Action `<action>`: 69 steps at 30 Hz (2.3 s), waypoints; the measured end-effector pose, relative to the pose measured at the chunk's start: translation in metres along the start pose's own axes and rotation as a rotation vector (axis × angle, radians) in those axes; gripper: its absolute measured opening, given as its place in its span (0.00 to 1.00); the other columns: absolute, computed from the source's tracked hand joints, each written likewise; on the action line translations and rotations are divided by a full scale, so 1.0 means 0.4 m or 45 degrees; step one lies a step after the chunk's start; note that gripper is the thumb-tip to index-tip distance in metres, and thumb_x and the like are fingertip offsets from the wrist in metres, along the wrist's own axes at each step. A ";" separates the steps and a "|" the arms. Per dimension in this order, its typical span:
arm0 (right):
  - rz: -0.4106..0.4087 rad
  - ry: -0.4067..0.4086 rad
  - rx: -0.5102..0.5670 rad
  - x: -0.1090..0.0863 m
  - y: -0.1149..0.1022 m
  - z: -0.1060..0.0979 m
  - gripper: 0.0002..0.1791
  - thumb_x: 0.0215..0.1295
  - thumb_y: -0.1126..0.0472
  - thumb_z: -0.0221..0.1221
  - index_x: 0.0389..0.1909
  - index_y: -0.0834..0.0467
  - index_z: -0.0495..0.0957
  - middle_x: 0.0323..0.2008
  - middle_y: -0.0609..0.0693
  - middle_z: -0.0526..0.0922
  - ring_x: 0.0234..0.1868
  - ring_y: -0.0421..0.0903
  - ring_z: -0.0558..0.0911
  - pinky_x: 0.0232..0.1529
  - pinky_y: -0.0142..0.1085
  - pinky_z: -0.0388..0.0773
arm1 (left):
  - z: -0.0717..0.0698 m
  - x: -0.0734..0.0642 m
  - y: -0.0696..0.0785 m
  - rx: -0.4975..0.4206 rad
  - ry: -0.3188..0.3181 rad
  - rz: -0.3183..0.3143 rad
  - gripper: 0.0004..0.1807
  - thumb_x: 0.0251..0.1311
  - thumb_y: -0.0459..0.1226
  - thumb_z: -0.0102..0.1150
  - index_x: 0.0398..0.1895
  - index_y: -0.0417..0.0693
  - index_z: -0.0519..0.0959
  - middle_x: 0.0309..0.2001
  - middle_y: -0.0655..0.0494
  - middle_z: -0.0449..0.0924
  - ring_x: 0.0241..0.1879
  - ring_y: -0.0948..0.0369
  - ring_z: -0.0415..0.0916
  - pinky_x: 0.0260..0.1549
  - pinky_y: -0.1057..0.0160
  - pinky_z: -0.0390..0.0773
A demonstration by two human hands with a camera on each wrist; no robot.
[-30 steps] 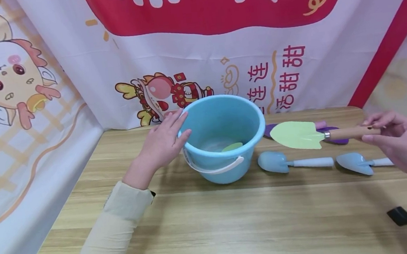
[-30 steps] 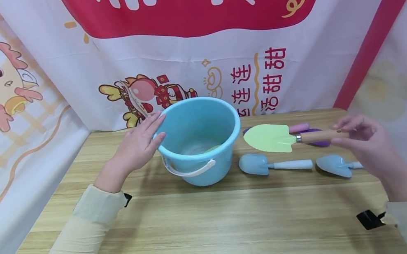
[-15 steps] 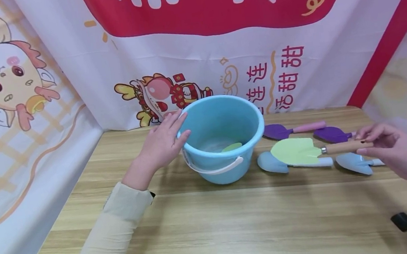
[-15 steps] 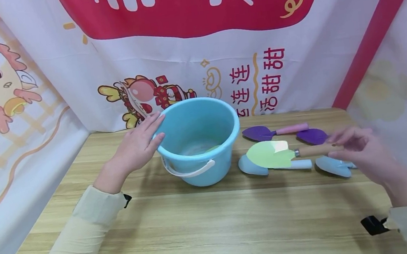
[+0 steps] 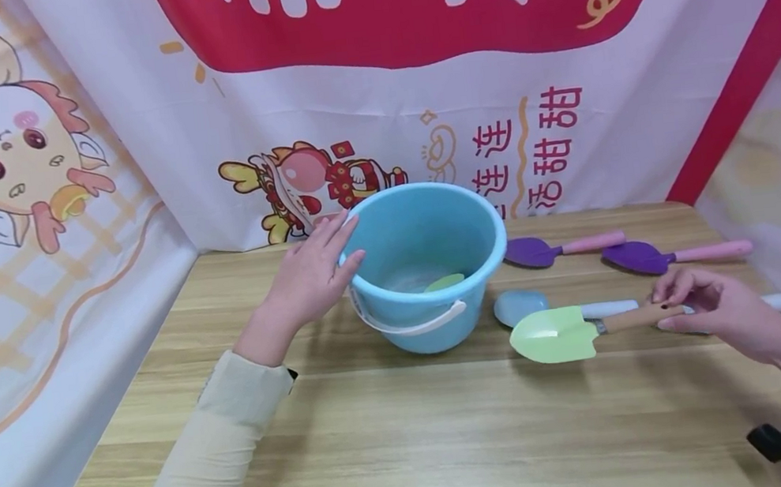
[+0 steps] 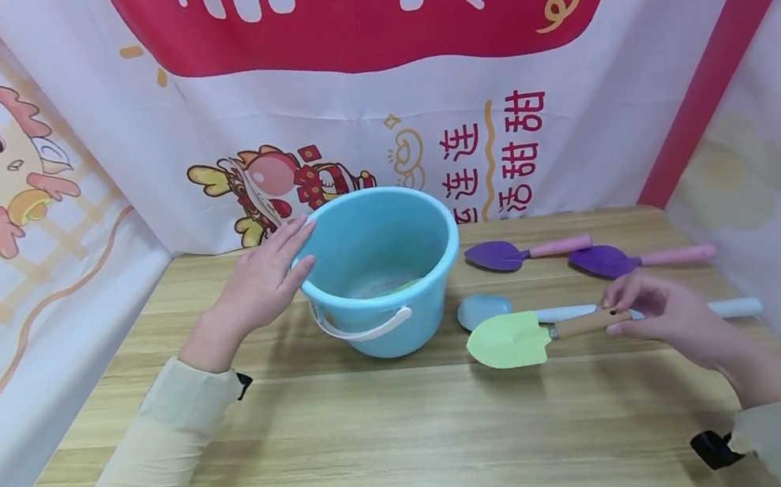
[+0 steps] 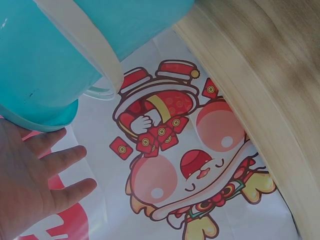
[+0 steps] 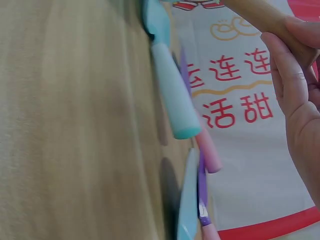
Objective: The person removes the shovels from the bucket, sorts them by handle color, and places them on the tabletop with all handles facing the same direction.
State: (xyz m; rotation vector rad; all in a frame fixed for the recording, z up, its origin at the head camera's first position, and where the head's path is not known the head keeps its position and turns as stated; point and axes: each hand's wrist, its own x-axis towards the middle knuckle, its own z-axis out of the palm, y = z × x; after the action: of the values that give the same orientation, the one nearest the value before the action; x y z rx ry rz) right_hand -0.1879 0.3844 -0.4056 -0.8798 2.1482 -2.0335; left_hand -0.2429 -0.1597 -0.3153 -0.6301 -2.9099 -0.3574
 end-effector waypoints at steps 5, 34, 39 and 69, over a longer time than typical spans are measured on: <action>0.040 -0.012 -0.069 -0.003 0.010 0.014 0.20 0.54 0.91 0.56 0.34 0.64 0.76 0.43 0.49 0.82 0.49 0.41 0.82 0.51 0.26 0.75 | -0.002 0.003 -0.002 0.011 -0.001 0.005 0.37 0.78 0.59 0.35 0.84 0.55 0.51 0.83 0.52 0.46 0.81 0.48 0.41 0.70 0.31 0.55; 0.108 -0.151 -0.277 -0.009 0.043 0.068 0.18 0.52 0.85 0.66 0.31 0.61 0.75 0.40 0.51 0.83 0.43 0.43 0.82 0.44 0.29 0.78 | 0.001 0.002 -0.004 -0.005 -0.013 -0.012 0.36 0.78 0.56 0.40 0.84 0.55 0.51 0.82 0.51 0.46 0.81 0.47 0.41 0.69 0.30 0.54; 0.119 -0.167 -0.357 -0.011 0.042 0.069 0.18 0.51 0.82 0.69 0.31 0.58 0.76 0.39 0.54 0.84 0.42 0.45 0.83 0.43 0.30 0.79 | 0.000 0.001 -0.003 -0.004 -0.012 -0.011 0.37 0.78 0.56 0.41 0.84 0.55 0.52 0.82 0.50 0.47 0.80 0.47 0.41 0.69 0.29 0.54; 0.405 -0.456 -0.779 -0.014 0.042 0.083 0.16 0.59 0.56 0.74 0.48 0.53 0.88 0.46 0.44 0.85 0.44 0.33 0.80 0.40 0.32 0.82 | 0.000 0.002 -0.005 0.005 0.001 0.000 0.37 0.78 0.57 0.40 0.84 0.54 0.51 0.82 0.49 0.47 0.80 0.46 0.41 0.69 0.29 0.53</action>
State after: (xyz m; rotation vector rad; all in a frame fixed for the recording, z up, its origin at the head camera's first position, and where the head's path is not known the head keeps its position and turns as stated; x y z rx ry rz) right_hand -0.1754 0.3565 -0.4275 -0.7960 2.5075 -0.9914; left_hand -0.2444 -0.1612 -0.3158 -0.6290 -2.9095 -0.3514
